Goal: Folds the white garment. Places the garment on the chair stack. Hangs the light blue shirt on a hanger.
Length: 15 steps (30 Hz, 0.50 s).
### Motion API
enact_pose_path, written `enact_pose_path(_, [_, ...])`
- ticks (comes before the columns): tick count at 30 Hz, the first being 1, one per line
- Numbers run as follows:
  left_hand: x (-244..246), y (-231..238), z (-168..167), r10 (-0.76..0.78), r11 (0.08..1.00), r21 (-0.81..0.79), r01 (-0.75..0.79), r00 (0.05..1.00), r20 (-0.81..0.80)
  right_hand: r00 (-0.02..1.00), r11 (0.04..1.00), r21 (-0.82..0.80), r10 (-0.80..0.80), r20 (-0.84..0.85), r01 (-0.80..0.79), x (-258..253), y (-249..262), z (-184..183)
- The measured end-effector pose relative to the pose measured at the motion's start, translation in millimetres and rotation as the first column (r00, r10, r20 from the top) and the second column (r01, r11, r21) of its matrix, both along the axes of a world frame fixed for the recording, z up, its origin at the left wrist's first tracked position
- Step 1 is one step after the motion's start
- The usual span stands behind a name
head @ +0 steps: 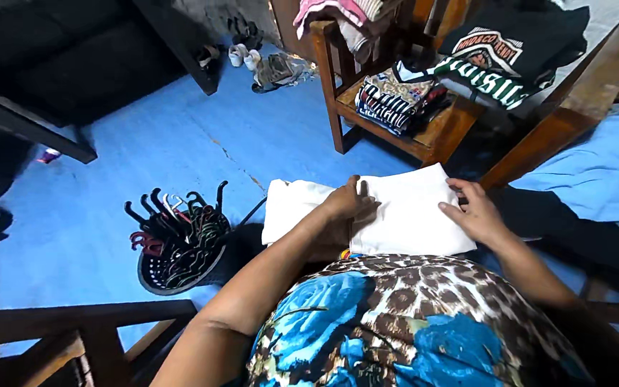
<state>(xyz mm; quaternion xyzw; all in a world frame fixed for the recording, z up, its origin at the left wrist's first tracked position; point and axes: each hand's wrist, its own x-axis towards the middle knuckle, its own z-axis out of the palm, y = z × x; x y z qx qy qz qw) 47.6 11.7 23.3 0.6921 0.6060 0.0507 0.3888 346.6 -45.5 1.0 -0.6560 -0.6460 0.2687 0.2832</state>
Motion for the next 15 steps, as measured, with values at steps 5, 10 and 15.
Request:
enact_pose_path(5, [3.0,-1.1,-8.0,0.242,0.968,-0.112,-0.224,0.951,0.193,1.0,1.0,0.016,0.024,0.018,-0.024,1.9,-2.7,-33.5])
enact_pose_path(10, [5.3,3.1,-12.7,0.163,0.977,-0.18,-0.111,0.939,0.302,0.998,0.999,0.044,-0.002,-0.067,0.005,6.3,-6.0,-39.9])
enact_pose_path(15, [18.2,3.3,-24.6,-0.217,0.974,0.126,0.189,0.938,0.269,0.995,0.999,0.047,-0.005,-0.098,0.01,8.1,-4.7,-45.4])
